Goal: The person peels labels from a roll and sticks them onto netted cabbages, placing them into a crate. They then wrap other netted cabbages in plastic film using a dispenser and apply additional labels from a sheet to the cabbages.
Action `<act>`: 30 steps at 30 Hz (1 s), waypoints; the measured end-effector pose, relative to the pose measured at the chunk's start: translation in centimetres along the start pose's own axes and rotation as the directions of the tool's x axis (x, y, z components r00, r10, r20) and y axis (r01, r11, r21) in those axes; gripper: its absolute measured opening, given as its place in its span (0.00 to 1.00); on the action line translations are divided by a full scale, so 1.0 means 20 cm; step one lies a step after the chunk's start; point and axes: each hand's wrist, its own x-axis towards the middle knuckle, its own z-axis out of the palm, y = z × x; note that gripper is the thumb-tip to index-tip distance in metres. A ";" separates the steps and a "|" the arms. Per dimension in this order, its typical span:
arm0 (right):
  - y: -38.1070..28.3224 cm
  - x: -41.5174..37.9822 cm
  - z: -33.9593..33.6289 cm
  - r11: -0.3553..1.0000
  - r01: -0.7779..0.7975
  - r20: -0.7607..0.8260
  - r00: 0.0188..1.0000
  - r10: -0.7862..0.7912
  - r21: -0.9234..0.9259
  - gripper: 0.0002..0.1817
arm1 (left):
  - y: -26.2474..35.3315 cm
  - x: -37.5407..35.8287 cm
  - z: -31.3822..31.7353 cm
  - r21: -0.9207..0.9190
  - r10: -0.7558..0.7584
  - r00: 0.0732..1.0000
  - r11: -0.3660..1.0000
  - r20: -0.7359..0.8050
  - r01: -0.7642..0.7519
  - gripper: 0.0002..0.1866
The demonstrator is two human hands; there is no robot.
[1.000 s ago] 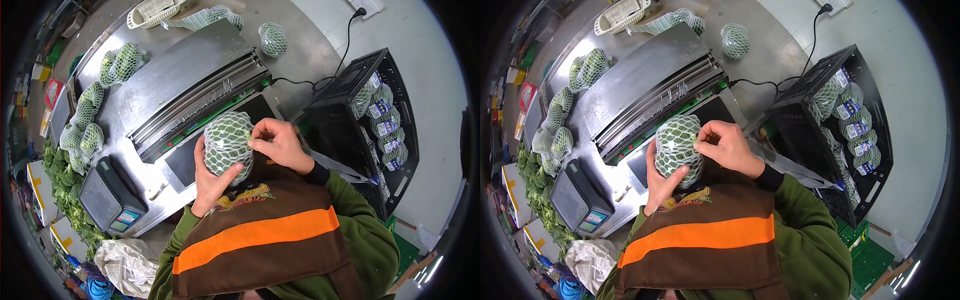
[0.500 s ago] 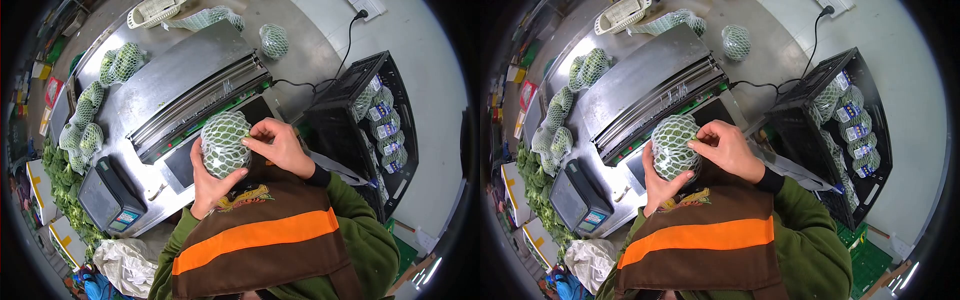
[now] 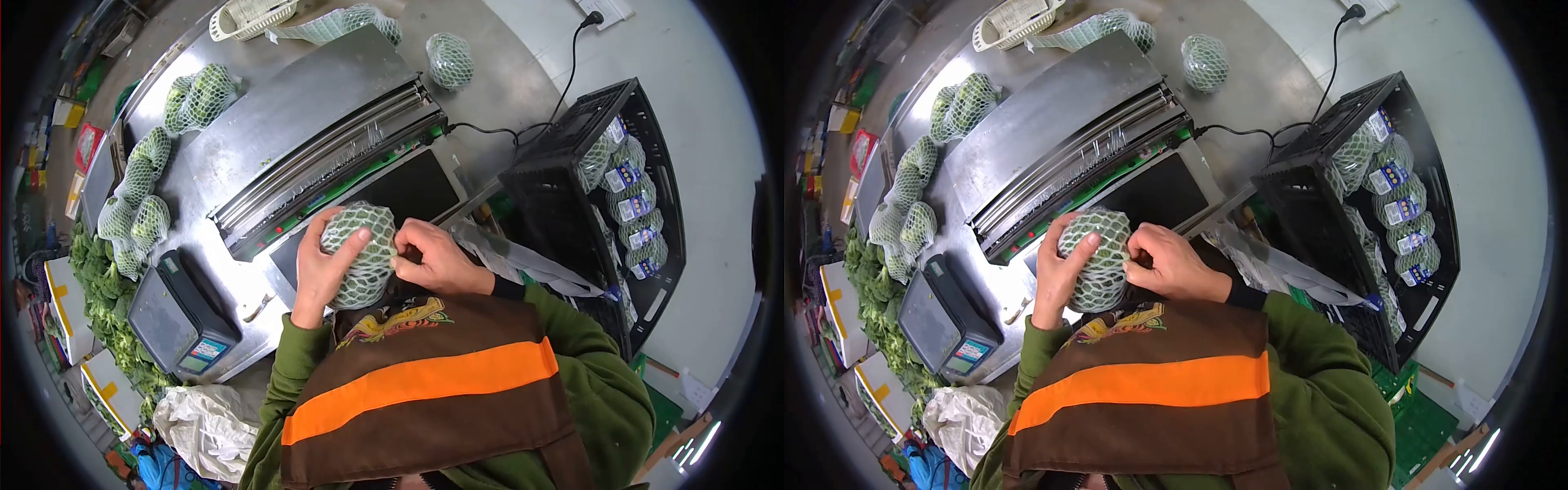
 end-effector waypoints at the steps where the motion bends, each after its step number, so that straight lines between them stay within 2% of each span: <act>1: -0.02 0.00 0.02 0.996 -0.080 -0.025 0.996 0.081 0.033 0.13 | -0.01 0.00 0.01 -0.023 -0.013 0.999 1.000 -0.034 0.012 0.31; 3: -0.06 0.02 0.03 0.968 -0.220 -0.035 0.973 0.226 0.121 0.14 | -0.01 -0.02 0.00 -0.036 -0.017 0.998 0.999 -0.065 0.015 0.30; 6: -0.05 0.02 0.05 0.959 -0.219 -0.035 0.973 0.229 0.181 0.14 | -0.01 -0.05 -0.01 -0.070 -0.023 0.994 0.997 -0.107 0.016 0.29; 7: -0.04 0.02 0.06 0.958 -0.220 -0.031 0.973 0.229 0.183 0.14 | -0.02 -0.05 -0.01 0.014 0.017 0.995 1.000 -0.098 -0.015 0.30; 8: -0.04 0.03 0.07 0.976 -0.169 -0.064 0.982 0.179 0.141 0.13 | -0.02 -0.05 -0.02 0.098 0.054 0.995 0.994 -0.085 -0.046 0.32; 10: -0.02 0.04 0.08 0.989 -0.117 -0.095 0.987 0.126 0.095 0.12 | -0.03 -0.05 -0.02 0.106 0.039 0.996 0.994 -0.086 -0.030 0.34; 12: 0.01 0.05 0.08 1.000 -0.005 -0.074 0.997 0.007 0.028 0.12 | -0.05 -0.05 -0.01 0.035 -0.001 0.995 0.999 -0.102 0.004 0.33; 18: 0.03 0.07 0.08 0.997 0.077 -0.040 0.996 -0.076 0.028 0.12 | -0.07 -0.10 0.02 -0.032 0.011 0.988 0.999 -0.154 -0.016 0.31; 27: 0.00 0.05 0.10 0.997 0.047 -0.074 0.996 -0.051 -0.059 0.13 | -0.12 -0.15 0.03 -0.050 0.038 0.973 0.997 -0.230 -0.051 0.30; 30: -0.01 0.04 0.11 1.000 -0.007 -0.090 0.996 0.005 -0.017 0.13 | -0.15 -0.17 0.03 -0.044 0.041 0.962 0.997 -0.271 -0.055 0.30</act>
